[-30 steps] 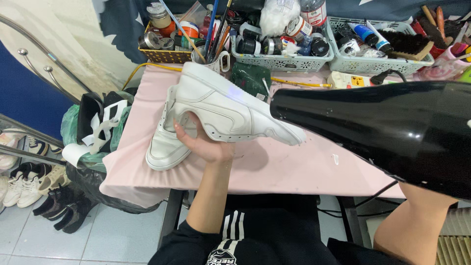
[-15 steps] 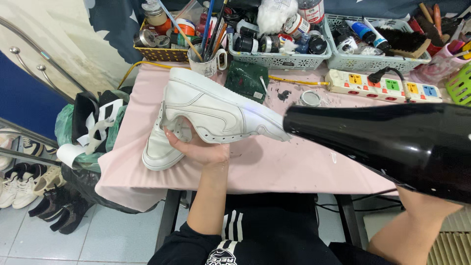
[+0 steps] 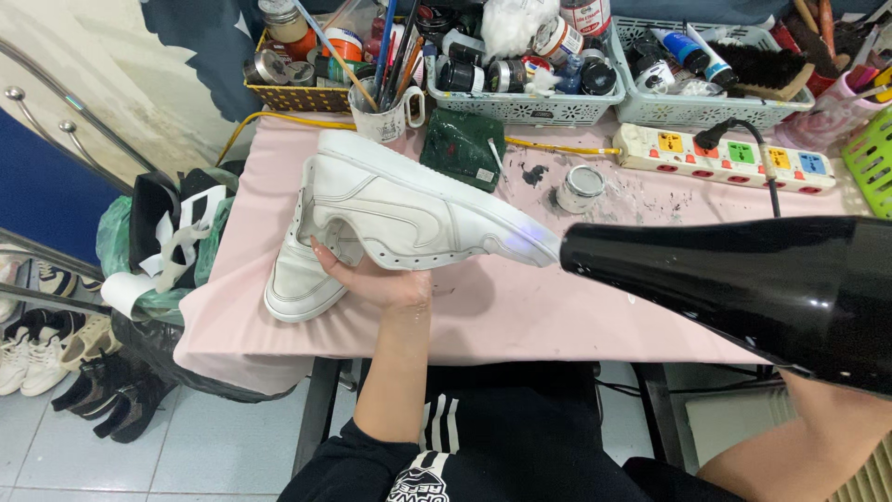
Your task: The person applies white paint to the midsole and leather panels of a white sneaker using a thin brush and then uses a hairdryer to dry the paint.
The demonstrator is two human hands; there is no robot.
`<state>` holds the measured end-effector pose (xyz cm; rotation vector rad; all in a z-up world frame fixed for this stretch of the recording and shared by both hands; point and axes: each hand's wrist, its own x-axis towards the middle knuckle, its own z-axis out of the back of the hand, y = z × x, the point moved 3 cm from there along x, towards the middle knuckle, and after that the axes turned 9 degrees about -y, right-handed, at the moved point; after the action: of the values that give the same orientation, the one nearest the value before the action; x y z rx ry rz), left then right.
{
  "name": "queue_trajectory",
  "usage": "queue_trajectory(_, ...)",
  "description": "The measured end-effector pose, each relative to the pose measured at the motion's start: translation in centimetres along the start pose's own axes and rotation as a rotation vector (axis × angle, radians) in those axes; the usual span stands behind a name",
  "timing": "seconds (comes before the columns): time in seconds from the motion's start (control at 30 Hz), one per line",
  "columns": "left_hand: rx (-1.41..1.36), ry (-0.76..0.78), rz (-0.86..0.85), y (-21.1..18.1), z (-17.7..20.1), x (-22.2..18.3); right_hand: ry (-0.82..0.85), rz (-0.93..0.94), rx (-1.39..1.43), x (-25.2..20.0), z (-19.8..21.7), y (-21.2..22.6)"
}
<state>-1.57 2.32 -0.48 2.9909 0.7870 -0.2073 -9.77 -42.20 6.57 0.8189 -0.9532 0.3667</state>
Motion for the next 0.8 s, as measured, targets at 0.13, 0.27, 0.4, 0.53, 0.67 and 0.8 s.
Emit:
queue_trajectory(0.13, -0.046, 0.022, 0.077, 0.9, -0.3, -0.9, -0.038, 0.17, 0.034, 2.5, -1.9, 1.3)
queue_trajectory(0.27, -0.003, 0.125, 0.075, 2.7, 0.5, -1.3, -0.024, 0.416, -0.209, 4.7, -4.1, 1.1)
queue_trajectory(0.4, -0.16, 0.284, 0.186, 3.7, 1.5, -1.2, 0.025, 0.443, -0.23, 6.2, -5.4, 0.3)
queue_trajectory(0.53, -0.082, 0.178, 0.155, 3.7, 1.7, -1.0, 0.051, 0.434, -0.121, 6.9, -5.8, 1.5)
queue_trajectory(0.67, 0.054, 0.112, 0.097, 3.2, 0.8, -1.1, 0.051, 0.23, -0.045, 6.5, -5.0, 3.0)
queue_trajectory(0.8, 0.043, 0.058, 0.114, 2.9, 0.7, -1.4, 0.076, 0.215, -0.051, 6.6, -4.5, 3.7)
